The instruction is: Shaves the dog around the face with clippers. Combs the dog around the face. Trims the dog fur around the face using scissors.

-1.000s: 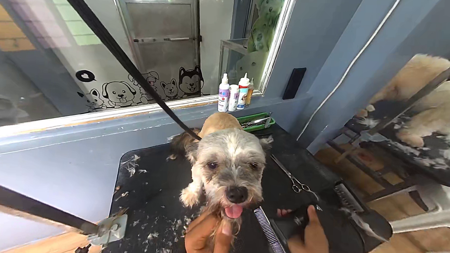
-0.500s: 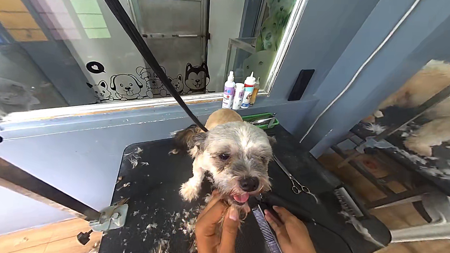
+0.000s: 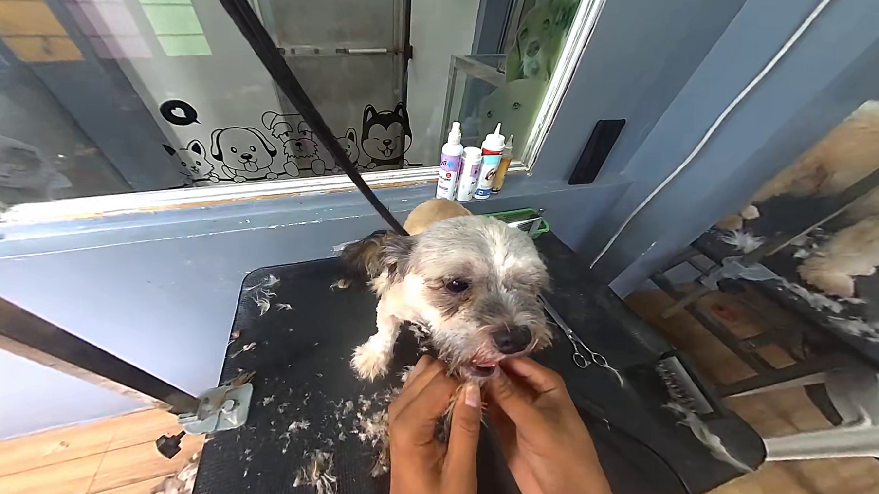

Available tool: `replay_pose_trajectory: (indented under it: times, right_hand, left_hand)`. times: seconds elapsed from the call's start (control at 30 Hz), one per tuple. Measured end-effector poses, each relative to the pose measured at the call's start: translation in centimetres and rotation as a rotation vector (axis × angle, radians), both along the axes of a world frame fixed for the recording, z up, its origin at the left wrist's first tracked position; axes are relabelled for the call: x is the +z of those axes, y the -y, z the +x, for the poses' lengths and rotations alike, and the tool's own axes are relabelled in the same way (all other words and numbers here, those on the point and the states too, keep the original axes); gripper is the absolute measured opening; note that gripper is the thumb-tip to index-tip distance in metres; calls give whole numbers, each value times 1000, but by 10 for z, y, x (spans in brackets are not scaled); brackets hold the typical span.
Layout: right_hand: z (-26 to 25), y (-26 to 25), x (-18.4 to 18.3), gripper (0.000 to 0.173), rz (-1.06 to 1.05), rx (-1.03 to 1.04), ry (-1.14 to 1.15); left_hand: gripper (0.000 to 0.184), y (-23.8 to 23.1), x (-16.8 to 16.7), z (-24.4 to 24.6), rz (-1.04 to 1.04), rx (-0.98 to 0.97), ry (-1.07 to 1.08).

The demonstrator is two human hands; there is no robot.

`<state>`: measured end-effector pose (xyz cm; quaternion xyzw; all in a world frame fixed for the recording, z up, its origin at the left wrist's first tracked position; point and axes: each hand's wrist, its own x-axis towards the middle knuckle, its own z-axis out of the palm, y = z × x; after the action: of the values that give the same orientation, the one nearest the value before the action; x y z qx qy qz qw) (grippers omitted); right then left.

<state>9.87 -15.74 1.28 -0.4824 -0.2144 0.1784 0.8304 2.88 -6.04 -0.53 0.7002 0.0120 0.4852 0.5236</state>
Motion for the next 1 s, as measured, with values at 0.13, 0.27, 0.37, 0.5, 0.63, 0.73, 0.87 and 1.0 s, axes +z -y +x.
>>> replay_pose_trajectory:
  times: [0.13,0.27,0.37,0.5,0.63,0.73,0.87,1.0]
  right_hand:
    - [6,-2,-1,9,21,-66,102]
    - [8,0,-2,8,-3,-91,233]
    - [6,0,-4,7,-6,-112,295]
    - [3,0,-5,8,-26,-151,343]
    - [3,15,-10,16,-177,-172,517]
    - [9,53,-40,27,-729,-242,732]
    - [16,115,-97,64,-1467,56,644]
    - [1,143,-150,82,-1515,12,590]
  left_hand:
    - [48,-2,0,0,-65,23,-118]
    - [83,-3,5,2,-100,61,-160]
    - [60,-4,11,4,-9,150,-160]
    - [45,0,13,3,152,210,-194]
    - [42,0,8,6,137,185,-98]
    - [41,2,4,9,27,74,-21]
    - [39,6,3,16,-69,-20,70]
    - [35,10,3,23,-119,-46,172]
